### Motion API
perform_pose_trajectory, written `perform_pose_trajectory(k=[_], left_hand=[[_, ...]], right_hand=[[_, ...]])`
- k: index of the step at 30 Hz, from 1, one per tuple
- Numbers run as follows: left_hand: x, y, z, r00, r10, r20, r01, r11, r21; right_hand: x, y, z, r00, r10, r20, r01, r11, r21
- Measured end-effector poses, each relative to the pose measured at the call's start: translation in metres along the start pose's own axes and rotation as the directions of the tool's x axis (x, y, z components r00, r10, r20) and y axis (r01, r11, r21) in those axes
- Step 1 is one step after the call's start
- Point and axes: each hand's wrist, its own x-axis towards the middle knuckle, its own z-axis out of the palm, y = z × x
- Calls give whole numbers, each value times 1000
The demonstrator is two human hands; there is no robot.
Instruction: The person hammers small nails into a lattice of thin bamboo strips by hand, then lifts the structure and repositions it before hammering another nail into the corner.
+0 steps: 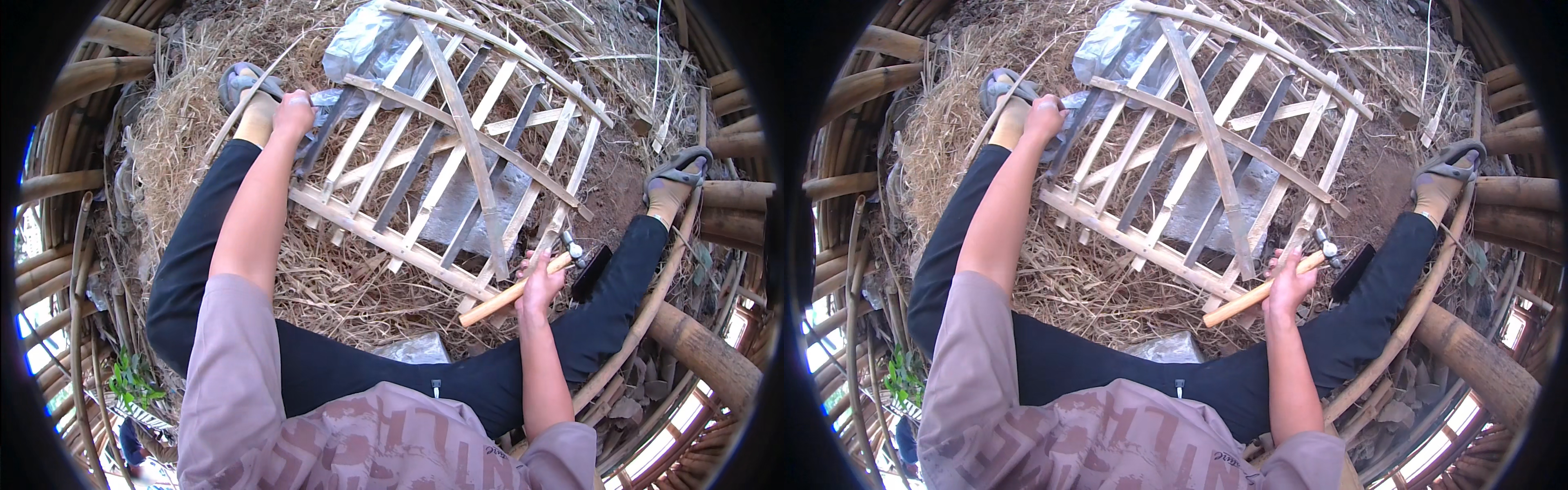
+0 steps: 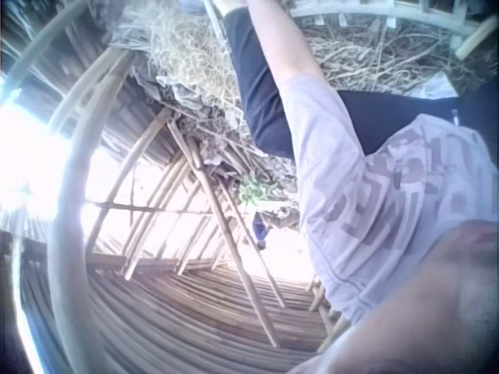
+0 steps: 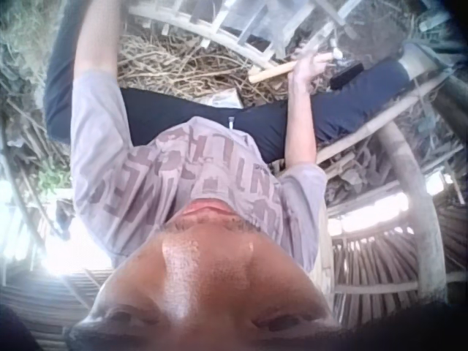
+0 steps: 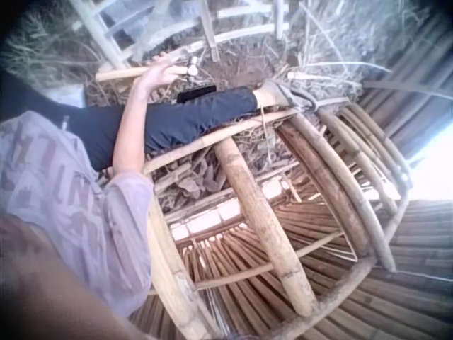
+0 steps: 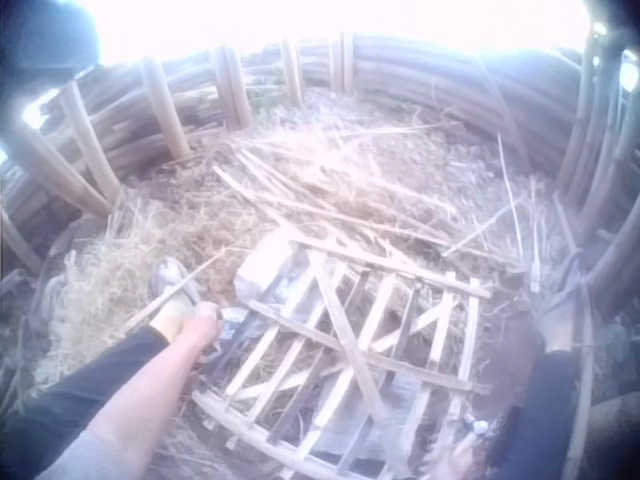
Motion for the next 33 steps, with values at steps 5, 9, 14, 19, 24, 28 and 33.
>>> perform_pose_trajectory(k=[5,9,14,19,24,28,33], left_hand=[[0,28,1,982,-132,132,122,989,87],[5,20,10,981,-182,72,179,983,49],[4,23,17,963,-253,94,258,965,-48],[9,7,20,978,-206,32,208,975,-75],[9,10,16,957,-244,155,278,925,-260],[12,2,16,946,-285,153,323,863,-389],[18,4,12,955,-289,-71,215,836,-506]], right_hand=[[-1,5,-1,999,35,-10,-35,999,-5],[-5,0,3,1000,12,11,-12,999,36],[-6,-2,3,999,-31,9,30,999,32],[-10,-4,8,1000,-1,12,1,999,35],[-8,-5,6,1000,-8,18,7,999,43],[-10,-3,10,1000,-3,18,2,1000,28],[-11,-8,7,1000,-15,-2,15,1000,-5]])
